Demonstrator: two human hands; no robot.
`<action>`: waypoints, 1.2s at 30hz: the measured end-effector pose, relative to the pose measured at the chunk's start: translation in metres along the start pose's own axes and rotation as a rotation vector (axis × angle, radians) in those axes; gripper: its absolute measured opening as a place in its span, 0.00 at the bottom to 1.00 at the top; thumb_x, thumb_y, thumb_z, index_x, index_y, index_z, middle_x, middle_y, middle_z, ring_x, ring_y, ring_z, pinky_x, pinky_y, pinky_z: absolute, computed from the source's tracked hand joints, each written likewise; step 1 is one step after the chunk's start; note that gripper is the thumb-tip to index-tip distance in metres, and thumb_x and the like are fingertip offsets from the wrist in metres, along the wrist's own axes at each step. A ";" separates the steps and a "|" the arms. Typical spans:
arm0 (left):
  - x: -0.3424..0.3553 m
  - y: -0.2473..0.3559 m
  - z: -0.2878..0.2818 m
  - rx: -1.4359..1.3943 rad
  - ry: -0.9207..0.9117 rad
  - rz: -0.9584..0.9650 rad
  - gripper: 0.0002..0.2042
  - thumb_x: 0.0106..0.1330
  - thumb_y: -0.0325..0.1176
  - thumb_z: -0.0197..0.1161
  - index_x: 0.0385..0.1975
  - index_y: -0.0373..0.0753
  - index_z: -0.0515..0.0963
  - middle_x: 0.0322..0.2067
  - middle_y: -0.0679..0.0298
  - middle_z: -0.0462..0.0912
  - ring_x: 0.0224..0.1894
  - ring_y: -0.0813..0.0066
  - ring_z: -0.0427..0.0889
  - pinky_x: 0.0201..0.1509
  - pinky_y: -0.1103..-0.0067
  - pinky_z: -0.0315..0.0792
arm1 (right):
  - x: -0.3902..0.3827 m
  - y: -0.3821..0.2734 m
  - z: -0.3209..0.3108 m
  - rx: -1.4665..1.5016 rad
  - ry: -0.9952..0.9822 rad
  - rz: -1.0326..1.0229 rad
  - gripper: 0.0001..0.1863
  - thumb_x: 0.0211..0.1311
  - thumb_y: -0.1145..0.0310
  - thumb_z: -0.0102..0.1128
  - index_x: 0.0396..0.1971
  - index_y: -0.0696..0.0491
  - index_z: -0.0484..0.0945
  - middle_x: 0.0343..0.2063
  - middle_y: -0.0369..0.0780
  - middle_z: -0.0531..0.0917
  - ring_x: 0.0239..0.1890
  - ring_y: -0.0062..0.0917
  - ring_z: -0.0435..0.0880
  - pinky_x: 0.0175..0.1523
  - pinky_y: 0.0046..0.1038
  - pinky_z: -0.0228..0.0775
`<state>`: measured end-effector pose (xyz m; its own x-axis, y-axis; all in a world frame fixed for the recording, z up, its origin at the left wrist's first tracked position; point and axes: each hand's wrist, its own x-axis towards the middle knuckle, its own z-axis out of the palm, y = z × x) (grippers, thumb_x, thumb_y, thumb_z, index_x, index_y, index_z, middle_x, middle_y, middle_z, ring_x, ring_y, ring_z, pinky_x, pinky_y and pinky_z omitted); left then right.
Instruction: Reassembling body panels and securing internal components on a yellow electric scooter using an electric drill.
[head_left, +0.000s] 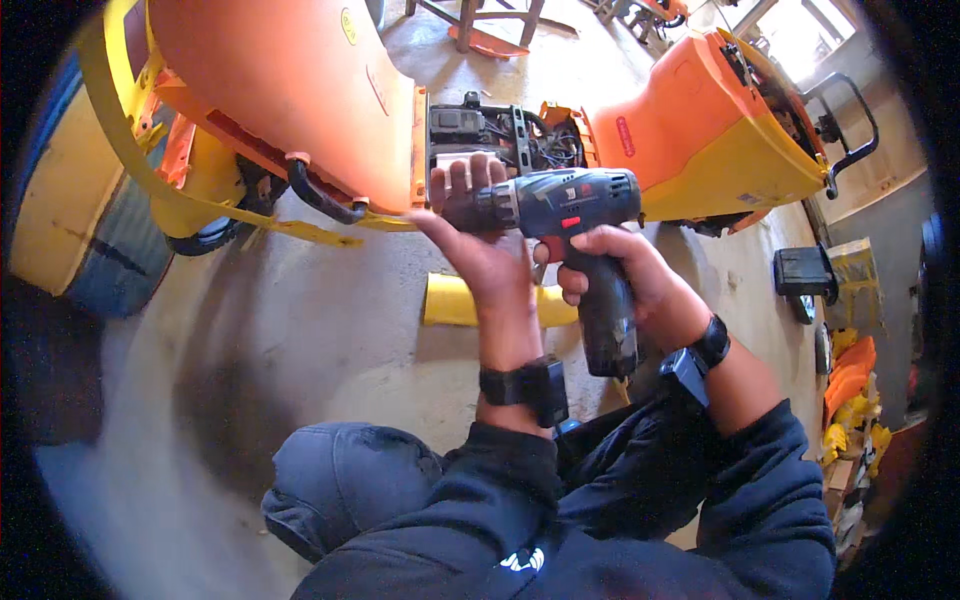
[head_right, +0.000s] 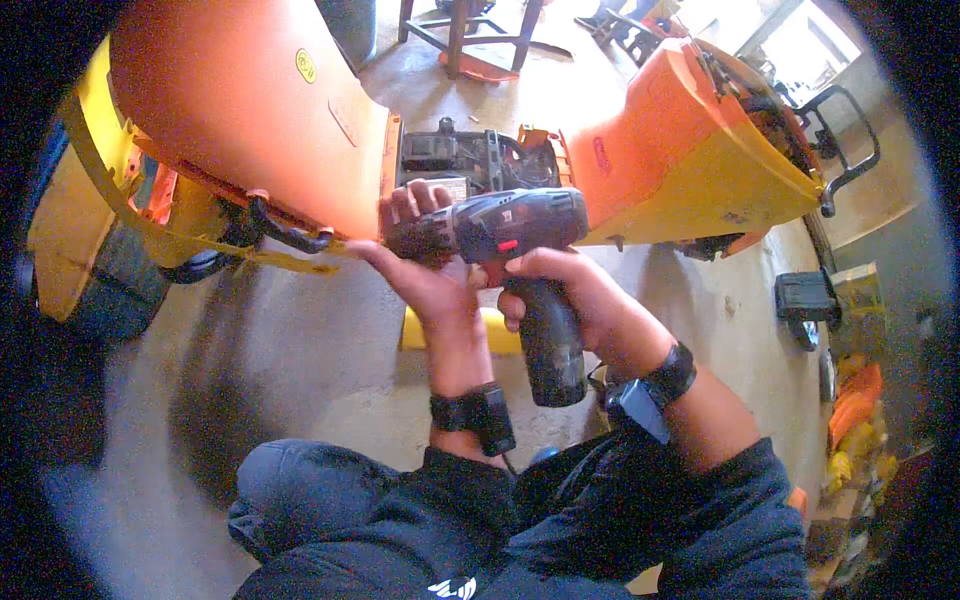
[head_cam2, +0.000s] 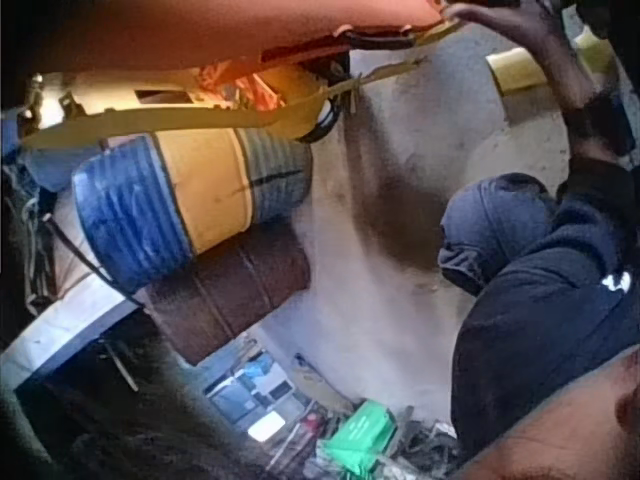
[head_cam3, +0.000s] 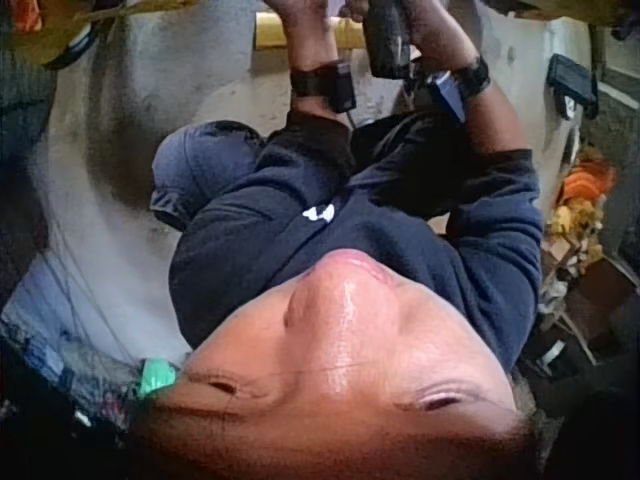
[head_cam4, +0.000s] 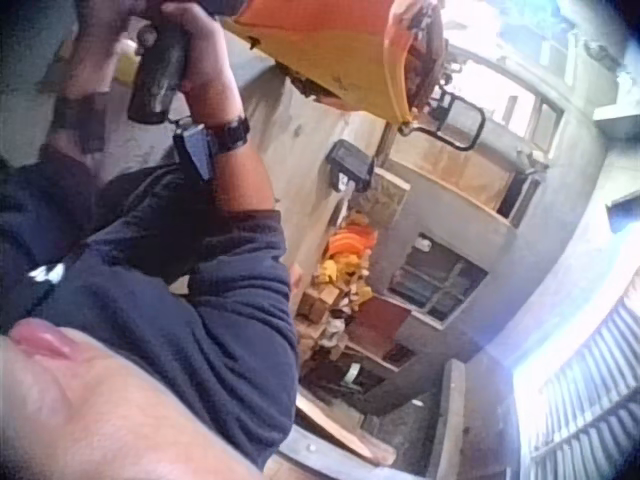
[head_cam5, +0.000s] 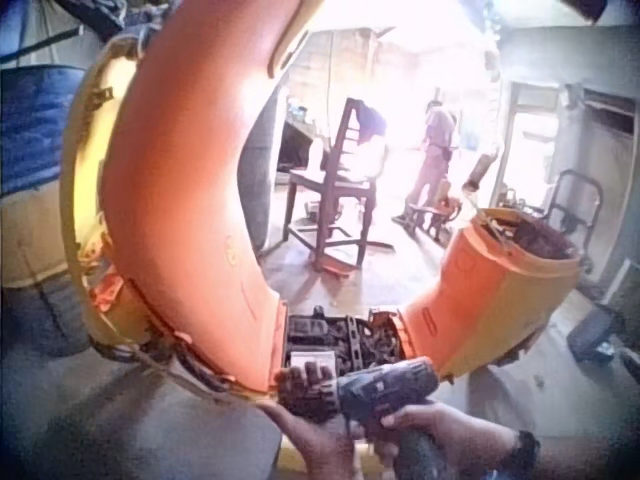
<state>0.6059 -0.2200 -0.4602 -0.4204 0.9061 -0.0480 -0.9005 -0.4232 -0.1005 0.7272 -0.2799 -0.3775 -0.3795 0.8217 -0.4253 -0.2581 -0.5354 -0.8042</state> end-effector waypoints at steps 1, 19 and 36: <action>0.002 0.007 0.003 -0.013 0.005 -0.002 0.28 0.67 0.66 0.45 0.37 0.45 0.76 0.35 0.64 0.80 0.40 0.67 0.79 0.53 0.63 0.74 | -0.003 0.001 0.002 -0.011 0.009 0.001 0.20 0.58 0.65 0.57 0.47 0.62 0.74 0.36 0.41 0.84 0.25 0.22 0.79 0.33 0.26 0.75; -0.003 0.036 0.049 0.007 0.077 -0.178 0.19 0.69 0.45 0.55 0.14 0.50 0.65 0.15 0.76 0.69 0.19 0.81 0.72 0.38 0.76 0.76 | -0.015 0.006 0.019 -0.355 -0.039 -0.125 0.23 0.49 0.73 0.63 0.49 0.57 0.72 0.34 0.38 0.79 0.25 0.21 0.77 0.31 0.24 0.71; 0.002 0.034 0.035 -0.136 -0.013 -0.282 0.18 0.70 0.46 0.53 0.16 0.49 0.67 0.15 0.75 0.70 0.19 0.80 0.73 0.39 0.74 0.77 | -0.016 0.012 0.012 -0.490 -0.043 -0.133 0.21 0.50 0.72 0.63 0.47 0.56 0.75 0.33 0.35 0.80 0.28 0.21 0.78 0.36 0.25 0.73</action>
<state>0.5704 -0.2331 -0.4290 -0.1582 0.9873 0.0137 -0.9591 -0.1504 -0.2397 0.7193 -0.3015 -0.3753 -0.4104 0.8621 -0.2972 0.1369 -0.2639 -0.9548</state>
